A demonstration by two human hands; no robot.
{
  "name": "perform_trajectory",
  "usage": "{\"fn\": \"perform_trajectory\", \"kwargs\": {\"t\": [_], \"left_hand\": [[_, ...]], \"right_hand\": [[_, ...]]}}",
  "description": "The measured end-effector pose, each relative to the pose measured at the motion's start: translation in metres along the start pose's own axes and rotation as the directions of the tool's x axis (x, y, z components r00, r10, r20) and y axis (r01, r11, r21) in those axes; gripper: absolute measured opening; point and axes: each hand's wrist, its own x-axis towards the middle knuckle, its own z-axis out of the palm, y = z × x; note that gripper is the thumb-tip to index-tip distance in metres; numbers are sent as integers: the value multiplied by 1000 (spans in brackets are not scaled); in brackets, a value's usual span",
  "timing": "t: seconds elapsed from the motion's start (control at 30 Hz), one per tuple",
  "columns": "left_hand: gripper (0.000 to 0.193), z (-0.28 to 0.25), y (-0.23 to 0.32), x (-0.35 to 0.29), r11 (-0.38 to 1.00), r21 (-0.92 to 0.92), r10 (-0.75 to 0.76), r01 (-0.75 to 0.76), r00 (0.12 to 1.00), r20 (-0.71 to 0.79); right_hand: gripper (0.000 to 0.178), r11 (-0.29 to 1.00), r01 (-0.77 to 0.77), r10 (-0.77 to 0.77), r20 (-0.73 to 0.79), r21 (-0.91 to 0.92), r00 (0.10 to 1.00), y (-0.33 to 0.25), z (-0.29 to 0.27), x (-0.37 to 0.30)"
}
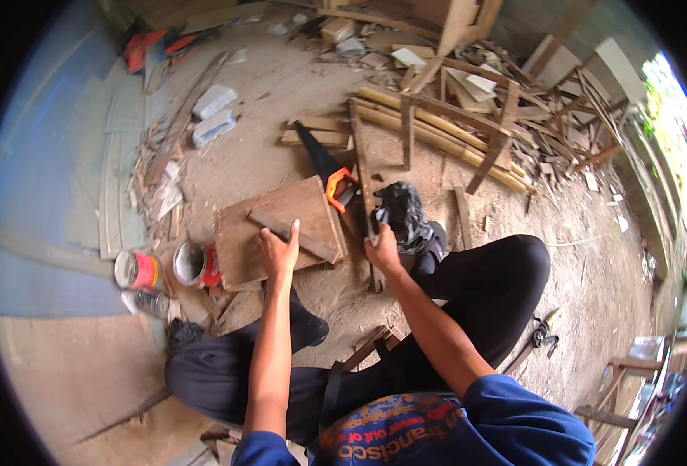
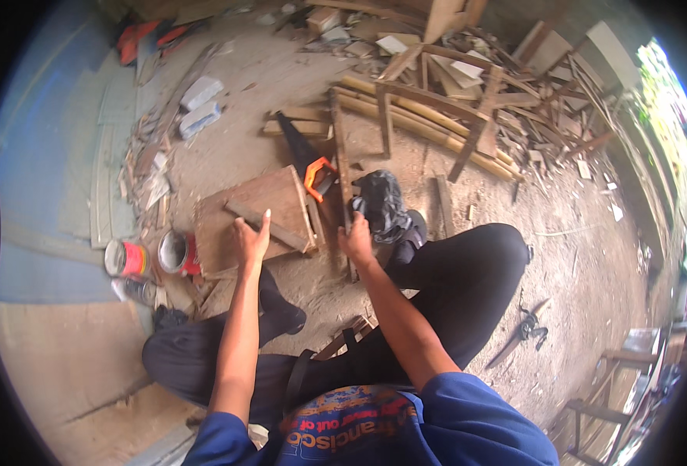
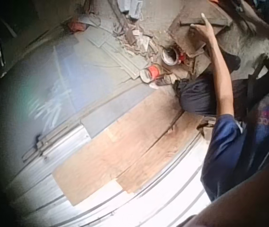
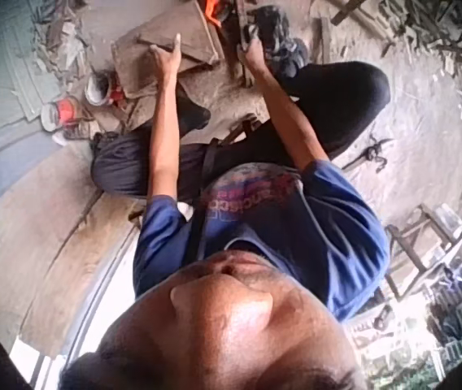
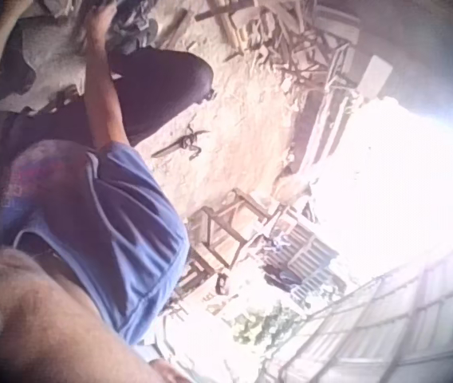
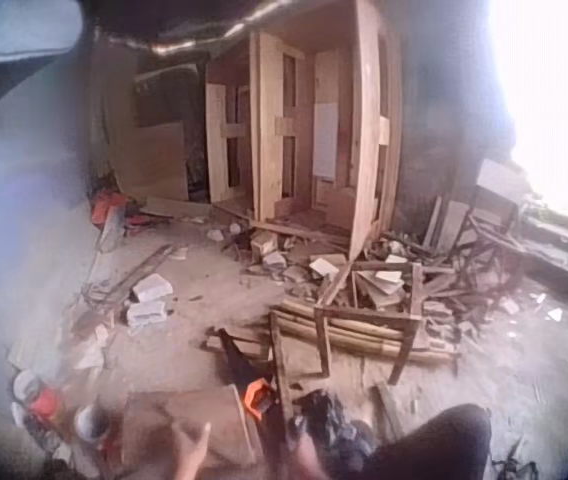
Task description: The person assembles a small wooden frame by hand, using a hammer and nails to join the pieces. They position the frame, insert nails, and hammer them in, then inspect the joints and adjust the frame as needed.
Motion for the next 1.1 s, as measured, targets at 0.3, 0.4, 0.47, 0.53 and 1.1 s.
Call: {"fn": "perform_trajectory", "kwargs": {"t": [0.3,0.4,0.47,0.53,1.1], "left_hand": [[63,9,0,11,998,51,28,-29,1000,13],[58,21,-24,24,996,-87,19,-12,997,79],[55,25,-26,26,989,-148,11,8,992,126],[55,29,-38,35,967,-251,12,36,982,187],[37,-9,36,20,629,-776,217,-48,969,116]], "right_hand": [[53,975,100,-90,-58,198,994,-70,-22,17],[54,962,91,-77,-64,259,995,-88,-31,21],[54,960,62,-42,-76,273,996,-94,-41,28],[55,962,111,-82,-123,251,989,-102,-49,44],[67,603,97,-69,69,-792,995,-33,-283,285]]}}
